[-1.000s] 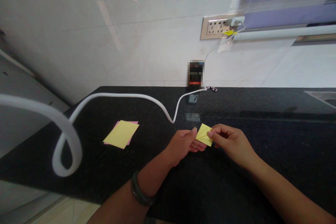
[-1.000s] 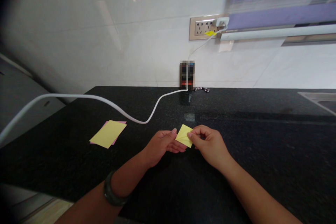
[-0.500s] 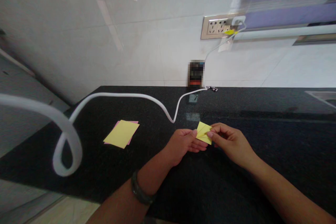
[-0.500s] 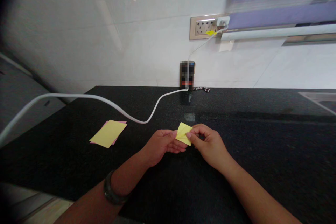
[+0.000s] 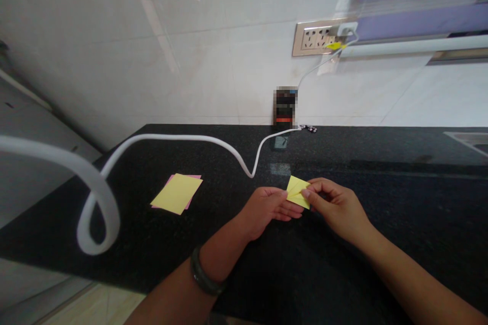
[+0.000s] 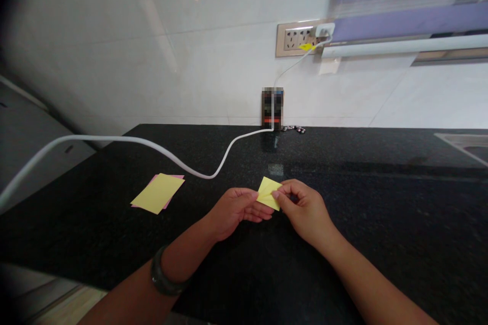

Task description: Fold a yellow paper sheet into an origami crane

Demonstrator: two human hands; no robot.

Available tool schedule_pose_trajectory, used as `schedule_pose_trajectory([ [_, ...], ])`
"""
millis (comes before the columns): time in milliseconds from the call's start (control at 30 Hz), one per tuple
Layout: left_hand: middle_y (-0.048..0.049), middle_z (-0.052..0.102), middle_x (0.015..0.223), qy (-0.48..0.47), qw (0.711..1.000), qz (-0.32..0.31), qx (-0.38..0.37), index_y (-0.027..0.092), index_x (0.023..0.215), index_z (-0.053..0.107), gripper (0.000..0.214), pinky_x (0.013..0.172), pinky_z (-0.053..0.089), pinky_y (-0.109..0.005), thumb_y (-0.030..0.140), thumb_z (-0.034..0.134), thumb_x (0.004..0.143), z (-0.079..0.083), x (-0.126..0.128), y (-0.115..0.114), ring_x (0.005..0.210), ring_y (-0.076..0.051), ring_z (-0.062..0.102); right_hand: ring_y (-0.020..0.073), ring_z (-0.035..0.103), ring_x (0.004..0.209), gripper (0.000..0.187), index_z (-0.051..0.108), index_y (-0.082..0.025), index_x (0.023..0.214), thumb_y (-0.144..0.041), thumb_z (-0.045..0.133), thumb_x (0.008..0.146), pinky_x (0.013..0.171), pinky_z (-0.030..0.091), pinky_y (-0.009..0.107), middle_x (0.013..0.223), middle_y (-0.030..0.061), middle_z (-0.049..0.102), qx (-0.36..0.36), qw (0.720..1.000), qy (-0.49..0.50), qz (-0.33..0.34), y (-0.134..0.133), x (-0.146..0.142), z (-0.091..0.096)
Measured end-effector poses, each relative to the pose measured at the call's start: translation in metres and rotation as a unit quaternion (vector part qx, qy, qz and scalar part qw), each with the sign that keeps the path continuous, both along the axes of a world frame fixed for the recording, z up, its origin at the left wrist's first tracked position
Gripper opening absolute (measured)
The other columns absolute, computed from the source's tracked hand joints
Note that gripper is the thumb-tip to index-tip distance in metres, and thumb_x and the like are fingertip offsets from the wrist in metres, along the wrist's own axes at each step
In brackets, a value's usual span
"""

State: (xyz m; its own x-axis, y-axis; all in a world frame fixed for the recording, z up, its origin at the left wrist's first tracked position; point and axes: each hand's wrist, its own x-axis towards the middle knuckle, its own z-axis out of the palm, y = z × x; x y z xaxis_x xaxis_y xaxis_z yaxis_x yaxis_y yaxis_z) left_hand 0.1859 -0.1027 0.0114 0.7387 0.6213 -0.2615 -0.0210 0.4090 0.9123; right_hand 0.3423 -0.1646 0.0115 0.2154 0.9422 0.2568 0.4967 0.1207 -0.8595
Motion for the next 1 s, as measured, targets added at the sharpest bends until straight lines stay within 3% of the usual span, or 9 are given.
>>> schedule_pose_trajectory([
  [233,-0.0108,0.066,0.073,0.023,1.000,0.005,0.009,0.009,0.080,0.059,0.031,0.059,0.043,-0.026,0.036,0.046,0.074,0.0021,0.0015,-0.0004,0.065,-0.017,0.062,0.0150,0.053,0.070,0.014,0.056,-0.018,0.064,-0.027,0.052,0.074,0.063,0.040,0.027,0.079,0.0043,0.057,0.023,0.999,-0.034,-0.007,0.0007,0.0009,-0.0013],
  [467,-0.0098,0.066,0.073,0.091,0.990,0.007,0.108,0.010,0.074,0.061,0.031,0.059,0.043,-0.024,0.040,0.054,0.069,0.0001,0.0026,-0.0014,0.063,-0.015,0.061,0.0154,0.054,0.072,0.014,0.056,-0.018,0.063,-0.025,0.051,0.074,0.065,0.041,0.027,0.078,0.0043,0.057,0.032,0.998,-0.059,-0.001,0.0009,-0.0005,-0.0014],
  [1000,-0.0097,0.065,0.069,0.077,0.990,0.012,0.121,0.009,0.073,0.061,0.030,0.055,0.042,-0.022,0.036,0.049,0.074,-0.0025,0.0008,-0.0028,0.059,-0.013,0.060,0.0149,0.053,0.070,0.014,0.057,-0.017,0.063,-0.026,0.053,0.074,0.064,0.041,0.027,0.077,0.0037,0.056,0.027,0.999,-0.043,-0.001,0.0018,-0.0007,-0.0024],
])
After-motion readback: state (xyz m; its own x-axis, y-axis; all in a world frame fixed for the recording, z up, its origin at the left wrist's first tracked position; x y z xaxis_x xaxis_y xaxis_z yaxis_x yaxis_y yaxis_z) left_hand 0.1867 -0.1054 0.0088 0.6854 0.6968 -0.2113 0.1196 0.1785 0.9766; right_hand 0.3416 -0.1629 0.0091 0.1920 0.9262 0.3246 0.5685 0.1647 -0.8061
